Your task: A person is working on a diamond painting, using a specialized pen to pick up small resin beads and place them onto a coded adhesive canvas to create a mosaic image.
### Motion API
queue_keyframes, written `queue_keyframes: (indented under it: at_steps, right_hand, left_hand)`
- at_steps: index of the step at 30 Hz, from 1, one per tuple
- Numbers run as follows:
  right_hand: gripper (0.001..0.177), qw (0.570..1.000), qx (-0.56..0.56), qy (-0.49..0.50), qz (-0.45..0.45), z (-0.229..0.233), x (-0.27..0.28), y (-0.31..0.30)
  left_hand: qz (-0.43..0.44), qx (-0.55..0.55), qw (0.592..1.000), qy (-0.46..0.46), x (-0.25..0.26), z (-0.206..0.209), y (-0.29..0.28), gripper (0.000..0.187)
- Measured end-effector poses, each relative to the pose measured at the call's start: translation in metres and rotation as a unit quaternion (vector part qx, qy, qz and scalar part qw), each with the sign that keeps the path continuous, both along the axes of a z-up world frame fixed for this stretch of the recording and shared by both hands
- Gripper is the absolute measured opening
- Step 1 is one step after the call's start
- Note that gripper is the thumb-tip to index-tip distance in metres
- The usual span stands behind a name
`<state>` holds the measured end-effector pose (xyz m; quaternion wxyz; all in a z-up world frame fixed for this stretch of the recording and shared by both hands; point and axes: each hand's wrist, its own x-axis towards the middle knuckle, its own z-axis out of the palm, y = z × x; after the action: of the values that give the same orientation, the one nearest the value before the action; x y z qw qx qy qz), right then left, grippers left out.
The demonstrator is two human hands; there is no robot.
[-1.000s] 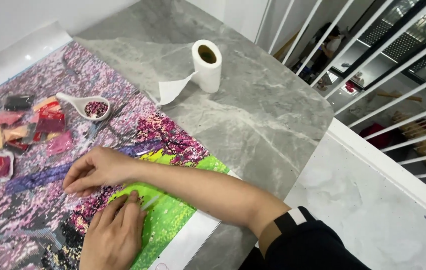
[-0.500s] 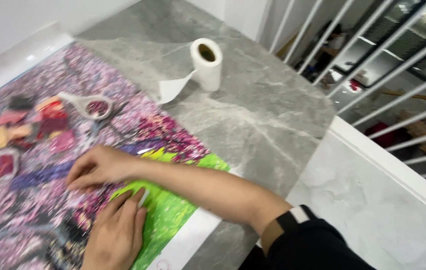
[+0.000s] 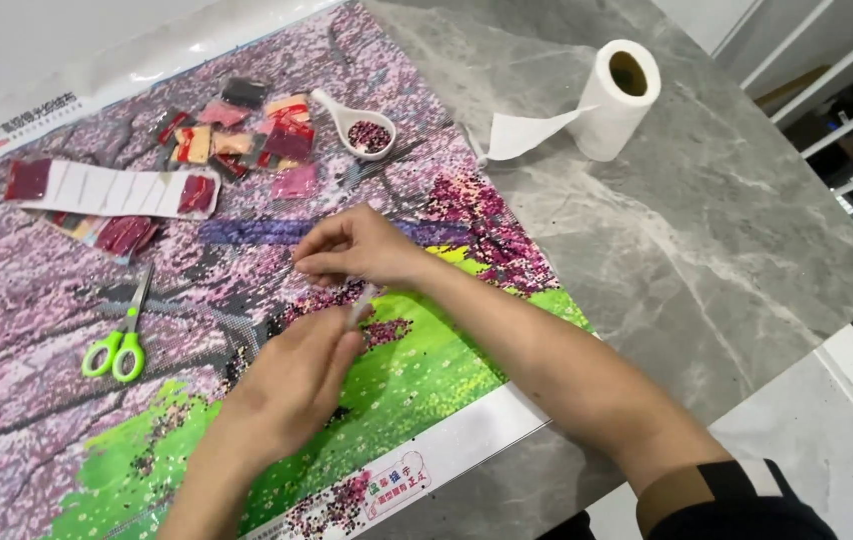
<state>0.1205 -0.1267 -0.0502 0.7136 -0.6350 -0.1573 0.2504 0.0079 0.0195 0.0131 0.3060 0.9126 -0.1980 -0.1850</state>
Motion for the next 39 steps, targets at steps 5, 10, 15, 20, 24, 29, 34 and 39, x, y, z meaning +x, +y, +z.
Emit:
queue_keyframes:
  at_steps: [5,10,15,20,24,29,34,39]
  right_hand:
    - [0.016,1.000,0.019,0.008,0.009,-0.007,0.003,0.001]
    - [0.016,1.000,0.012,-0.017,0.012,-0.006,0.003,0.000]
    - [0.016,1.000,0.019,-0.012,0.013,-0.007,0.003,0.000]
    - [0.016,0.999,0.032,-0.006,0.011,-0.010,0.004,0.001]
    - [0.018,1.000,0.024,-0.012,0.009,-0.013,0.005,0.001]
    - [0.019,0.999,0.044,-0.010,0.013,-0.014,0.005,0.001]
    - [0.018,0.999,0.049,-0.004,0.014,-0.014,0.004,0.000]
    - [0.017,0.999,0.038,-0.011,0.012,-0.013,0.005,0.001]
  left_hand:
    - [-0.085,0.039,0.995,-0.041,0.003,-0.022,-0.001,0.039]
    - [-0.128,0.017,0.978,-0.166,0.003,-0.038,0.002,0.027]
    - [-0.168,0.037,0.967,-0.190,0.000,-0.040,-0.002,0.026]
    - [-0.189,-0.001,0.943,-0.273,-0.006,-0.038,-0.013,0.020]
    - [-0.183,0.003,0.950,-0.255,-0.010,-0.039,-0.019,0.022]
    - [-0.166,0.023,0.951,-0.260,-0.014,-0.043,-0.023,0.024]
    - [-0.187,0.103,0.954,-0.210,-0.015,-0.044,-0.032,0.026]
    - [-0.168,0.066,0.933,-0.310,-0.020,-0.049,-0.034,0.019]
